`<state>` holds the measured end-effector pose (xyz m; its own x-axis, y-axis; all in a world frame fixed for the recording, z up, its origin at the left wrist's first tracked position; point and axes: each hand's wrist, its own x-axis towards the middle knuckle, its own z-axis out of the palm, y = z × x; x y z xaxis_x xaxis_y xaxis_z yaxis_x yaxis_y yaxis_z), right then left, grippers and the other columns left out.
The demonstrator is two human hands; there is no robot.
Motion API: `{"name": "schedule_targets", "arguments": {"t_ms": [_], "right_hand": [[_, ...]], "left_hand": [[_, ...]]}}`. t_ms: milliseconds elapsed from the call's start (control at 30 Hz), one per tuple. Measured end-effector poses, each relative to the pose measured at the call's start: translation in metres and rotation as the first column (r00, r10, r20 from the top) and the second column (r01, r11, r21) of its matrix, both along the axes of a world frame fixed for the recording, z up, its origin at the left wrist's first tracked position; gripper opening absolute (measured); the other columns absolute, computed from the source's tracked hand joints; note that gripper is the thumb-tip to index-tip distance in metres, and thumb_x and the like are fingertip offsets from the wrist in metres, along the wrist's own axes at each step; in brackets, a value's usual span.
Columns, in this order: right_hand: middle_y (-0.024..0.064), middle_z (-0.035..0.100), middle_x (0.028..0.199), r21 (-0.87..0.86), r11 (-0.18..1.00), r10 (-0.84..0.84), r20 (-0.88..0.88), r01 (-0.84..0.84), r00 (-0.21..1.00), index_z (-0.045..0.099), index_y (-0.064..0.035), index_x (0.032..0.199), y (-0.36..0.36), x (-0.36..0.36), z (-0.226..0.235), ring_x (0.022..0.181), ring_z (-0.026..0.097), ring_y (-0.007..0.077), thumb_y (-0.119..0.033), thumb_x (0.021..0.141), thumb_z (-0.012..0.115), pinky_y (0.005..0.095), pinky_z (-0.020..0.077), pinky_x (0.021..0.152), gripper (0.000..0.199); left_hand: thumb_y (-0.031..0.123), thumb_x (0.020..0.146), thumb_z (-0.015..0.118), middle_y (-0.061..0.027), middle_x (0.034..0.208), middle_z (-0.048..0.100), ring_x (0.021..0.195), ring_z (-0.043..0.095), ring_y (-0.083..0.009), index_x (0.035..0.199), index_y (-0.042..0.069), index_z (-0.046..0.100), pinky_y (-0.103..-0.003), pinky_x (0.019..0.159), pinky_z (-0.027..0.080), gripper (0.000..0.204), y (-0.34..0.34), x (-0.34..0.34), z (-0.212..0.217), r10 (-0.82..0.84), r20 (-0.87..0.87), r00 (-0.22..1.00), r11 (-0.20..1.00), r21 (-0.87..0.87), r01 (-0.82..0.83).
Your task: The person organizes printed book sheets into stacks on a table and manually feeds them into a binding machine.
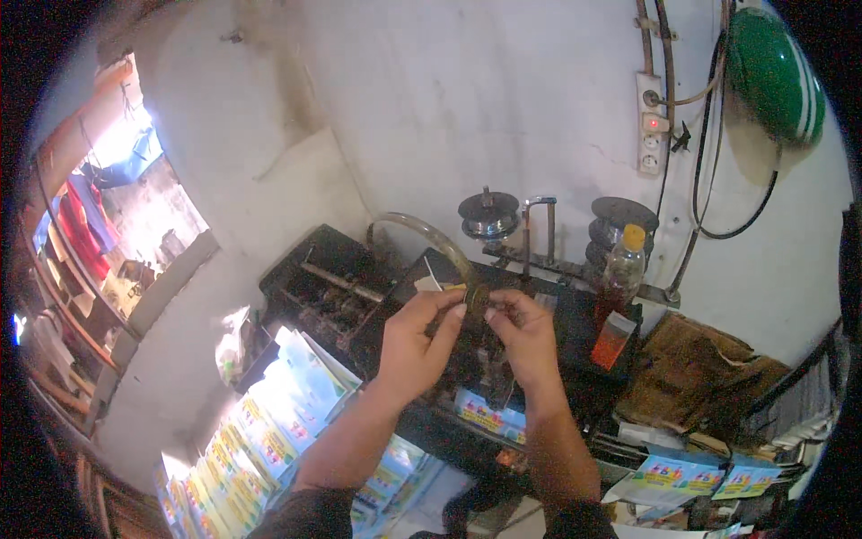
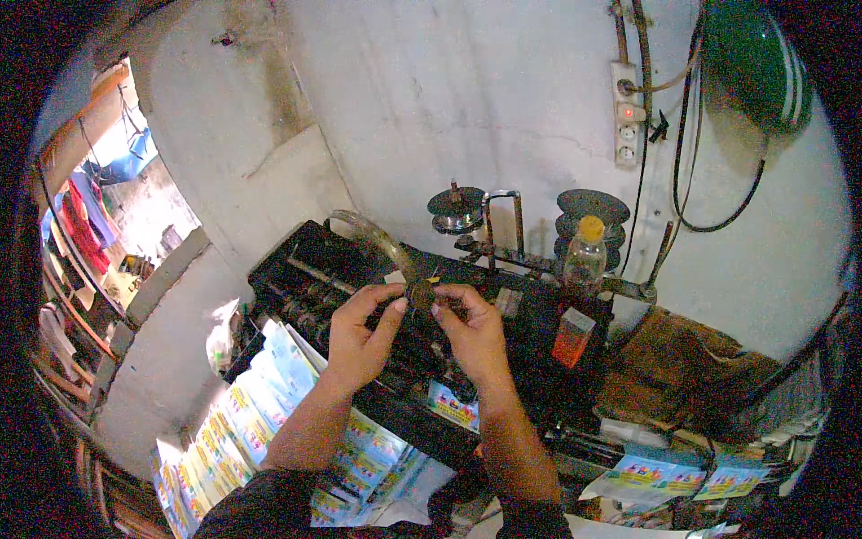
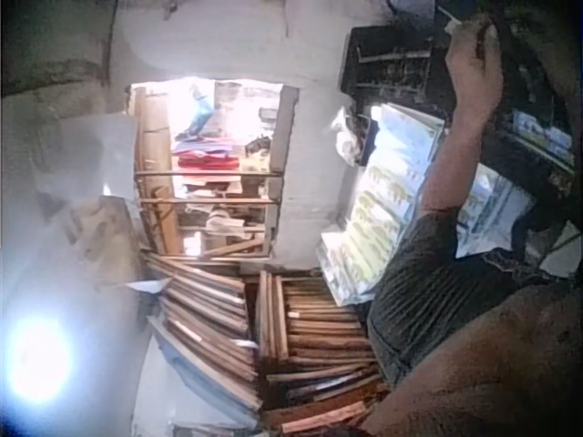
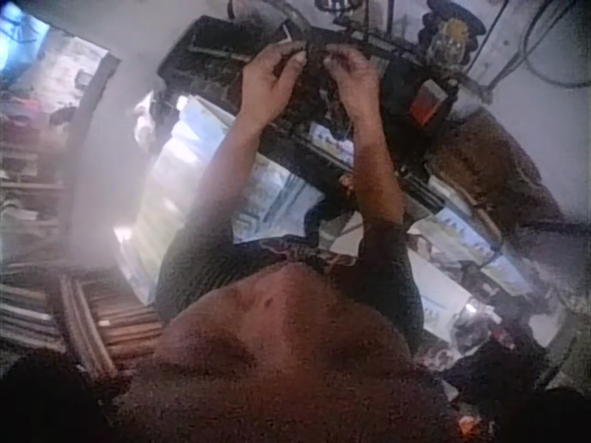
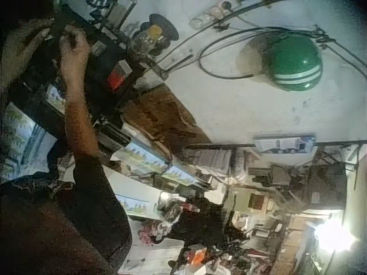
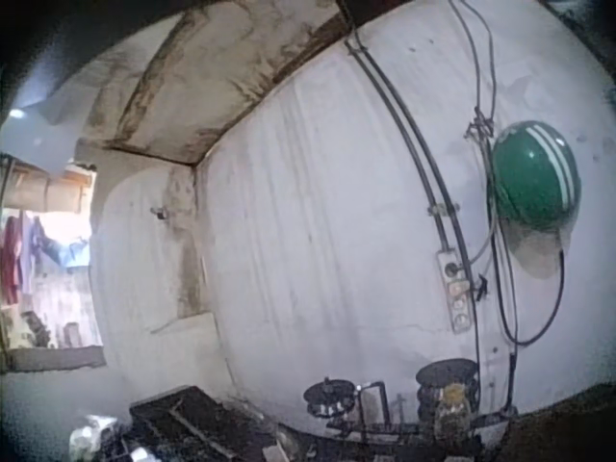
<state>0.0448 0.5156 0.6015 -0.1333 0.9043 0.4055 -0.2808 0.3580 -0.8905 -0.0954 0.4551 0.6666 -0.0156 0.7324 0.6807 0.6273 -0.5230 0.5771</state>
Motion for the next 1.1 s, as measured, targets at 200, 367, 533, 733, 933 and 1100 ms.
{"name": "schedule_targets", "arguments": {"t_ms": [200,367,533,733,933,1100], "right_hand": [[0.0071,0.064,0.098,0.084,0.996,-0.042,0.003,0.041,0.999,0.063,-0.002,0.104,0.005,-0.001,-0.009,0.093,0.06,0.0159,-0.004,0.085,0.063,0.0272,0.0461,0.082,0.02],[0.0072,0.065,0.096,0.03,0.999,-0.04,0.054,0.038,0.998,0.063,-0.0028,0.105,0.003,0.003,-0.004,0.09,0.06,0.0153,-0.006,0.083,0.065,0.0281,0.0474,0.079,0.022],[0.0071,0.065,0.093,0.012,1.0,-0.01,0.15,0.008,0.989,0.064,-0.0029,0.103,0.009,0.007,-0.001,0.086,0.06,0.0147,-0.004,0.079,0.065,0.0276,0.0479,0.077,0.024],[0.0052,0.063,0.096,0.177,0.984,-0.022,0.081,0.008,0.996,0.062,0.0007,0.103,0.017,0.008,-0.009,0.089,0.06,0.0135,0.004,0.078,0.064,0.0267,0.0474,0.081,0.026],[0.011,0.063,0.096,0.336,0.929,-0.207,0.13,0.153,0.97,0.065,-0.0006,0.099,0.014,0.004,-0.004,0.092,0.061,0.0226,0.003,0.074,0.064,0.0315,0.0485,0.081,0.025],[0.0106,0.063,0.096,0.285,0.948,-0.181,0.107,0.144,0.978,0.065,-0.0011,0.099,0.017,0.002,-0.014,0.091,0.062,0.0226,0.002,0.074,0.065,0.0309,0.0483,0.082,0.025]], "left_hand": [[0.01,0.088,0.06,-0.014,0.093,0.066,0.085,0.064,-0.0238,0.101,0.001,0.064,-0.031,0.077,0.048,0.016,-0.002,0.002,0.003,0.0,-0.004,1.0,1.0,0.005,0.0],[0.01,0.088,0.061,-0.0143,0.093,0.066,0.085,0.065,-0.024,0.101,0.001,0.064,-0.031,0.077,0.049,0.016,0.0,0.001,0.001,0.003,-0.051,0.999,0.998,0.059,0.0],[0.01,0.088,0.061,-0.0169,0.097,0.066,0.086,0.065,-0.028,0.106,0.001,0.064,-0.033,0.078,0.05,0.02,-0.001,-0.002,0.002,0.012,-0.089,0.996,0.996,0.085,-0.004],[0.009,0.086,0.062,-0.0156,0.094,0.067,0.088,0.066,-0.0273,0.1,0.001,0.065,-0.033,0.078,0.05,0.016,-0.002,0.006,0.006,0.017,-0.053,0.998,0.999,0.034,-0.015],[0.009,0.087,0.061,-0.0158,0.093,0.066,0.085,0.065,-0.027,0.1,0.001,0.064,-0.032,0.077,0.05,0.016,0.001,0.0,0.001,0.001,-0.062,0.998,0.997,0.075,0.004],[0.011,0.087,0.061,-0.0156,0.094,0.066,0.087,0.065,-0.028,0.102,0.001,0.065,-0.033,0.078,0.05,0.018,0.002,0.0,0.001,-0.02,-0.079,0.997,0.996,0.085,0.027]]}}
